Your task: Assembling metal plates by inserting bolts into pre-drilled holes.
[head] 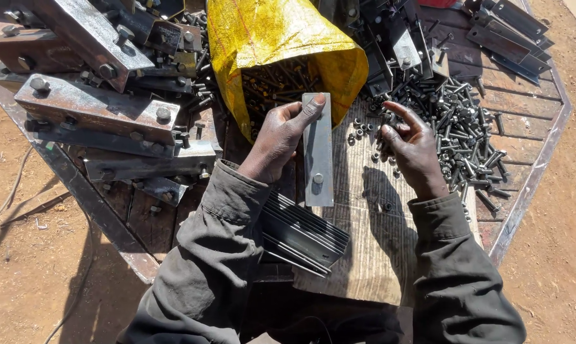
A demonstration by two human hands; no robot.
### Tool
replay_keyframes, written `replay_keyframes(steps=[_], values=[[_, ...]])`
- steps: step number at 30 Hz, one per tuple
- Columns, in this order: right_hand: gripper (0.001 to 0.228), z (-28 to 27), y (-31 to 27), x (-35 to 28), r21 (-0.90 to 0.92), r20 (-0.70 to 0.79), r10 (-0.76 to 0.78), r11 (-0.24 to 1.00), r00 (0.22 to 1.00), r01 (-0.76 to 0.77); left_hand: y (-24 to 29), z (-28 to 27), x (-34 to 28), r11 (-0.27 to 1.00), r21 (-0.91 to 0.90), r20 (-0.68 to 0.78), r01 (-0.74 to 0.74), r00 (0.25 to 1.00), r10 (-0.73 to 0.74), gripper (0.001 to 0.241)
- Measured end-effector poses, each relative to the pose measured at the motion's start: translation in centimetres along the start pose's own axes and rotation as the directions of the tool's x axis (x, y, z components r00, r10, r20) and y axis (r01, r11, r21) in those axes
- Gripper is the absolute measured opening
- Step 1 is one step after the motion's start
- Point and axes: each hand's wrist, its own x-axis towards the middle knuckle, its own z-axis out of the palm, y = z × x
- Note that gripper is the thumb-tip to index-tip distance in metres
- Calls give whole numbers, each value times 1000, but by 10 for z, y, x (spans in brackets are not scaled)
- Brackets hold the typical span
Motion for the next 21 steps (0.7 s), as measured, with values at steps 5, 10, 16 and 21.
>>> replay_keyframes(steps=[5,10,16,21], values=[[41,30,-42,-11,408,15,71,910,997,-71,-23,-12,18,997,-74,-166,-18,986,5,39],[35,60,-72,-6,341,-74,-62,936,995,84,72,27,-50,980,-190,-169,65,981,-98,42],[23,93,-114,0,-150,-103,-497,864,862,480,5,13,-11,995,-58,-246,75,965,-87,43],[22,90,-114,-3,-427,6,-514,775,858,467,-11,7,3,996,65,-282,65,958,-45,45]])
